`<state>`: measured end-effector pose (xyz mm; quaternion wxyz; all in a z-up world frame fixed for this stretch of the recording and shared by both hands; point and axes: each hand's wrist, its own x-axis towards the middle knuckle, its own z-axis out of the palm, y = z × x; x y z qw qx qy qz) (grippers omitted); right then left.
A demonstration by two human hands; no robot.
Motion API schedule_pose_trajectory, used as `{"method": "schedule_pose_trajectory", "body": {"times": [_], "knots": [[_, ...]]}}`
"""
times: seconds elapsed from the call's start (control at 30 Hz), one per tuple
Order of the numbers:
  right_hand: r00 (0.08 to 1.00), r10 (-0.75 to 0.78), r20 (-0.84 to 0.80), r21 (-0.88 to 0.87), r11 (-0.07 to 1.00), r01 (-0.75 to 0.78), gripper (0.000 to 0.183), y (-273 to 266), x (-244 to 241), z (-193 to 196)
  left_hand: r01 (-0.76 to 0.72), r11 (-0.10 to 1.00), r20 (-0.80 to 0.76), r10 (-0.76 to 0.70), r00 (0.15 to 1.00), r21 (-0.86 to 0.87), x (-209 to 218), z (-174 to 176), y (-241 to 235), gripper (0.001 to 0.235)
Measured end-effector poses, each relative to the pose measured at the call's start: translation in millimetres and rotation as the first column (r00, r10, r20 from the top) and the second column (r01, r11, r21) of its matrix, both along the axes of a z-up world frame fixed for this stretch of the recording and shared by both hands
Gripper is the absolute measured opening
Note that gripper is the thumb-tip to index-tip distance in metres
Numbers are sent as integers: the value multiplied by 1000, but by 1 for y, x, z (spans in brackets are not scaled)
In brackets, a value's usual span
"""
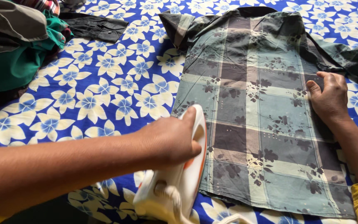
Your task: The person irons a button-down shirt using an electric iron, moving the tool across the front panels, collar, and sleeves while smoothing the fabric by hand.
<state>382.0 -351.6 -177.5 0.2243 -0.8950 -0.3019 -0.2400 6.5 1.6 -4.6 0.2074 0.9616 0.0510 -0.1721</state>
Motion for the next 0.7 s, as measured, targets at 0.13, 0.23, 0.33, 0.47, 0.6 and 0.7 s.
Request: {"method": "schedule_pose_trajectory", "body": {"times": [0.13,0.23,0.33,0.47,0.6,0.7], "knots": [[1000,-11,8,-22,1000,11,43,3,-6,4,-172,985,-107,172,979,4,42,7,13,70],[1000,-24,-8,-42,999,23,44,6,-8,7,-270,962,-111,266,958,-24,86,17,23,58],[999,-38,-25,-40,998,37,45,8,-11,9,-299,954,-92,296,951,-17,128,21,39,54],[999,-31,-38,-21,999,30,45,10,-16,13,-297,954,-80,293,953,-34,143,18,47,57],[999,-21,-26,-21,1000,20,43,11,-15,14,-250,968,-95,247,964,-27,104,17,33,62],[1000,9,-14,-22,1000,-9,42,8,-12,11,-216,976,-137,214,967,-1,68,28,20,72]]}}
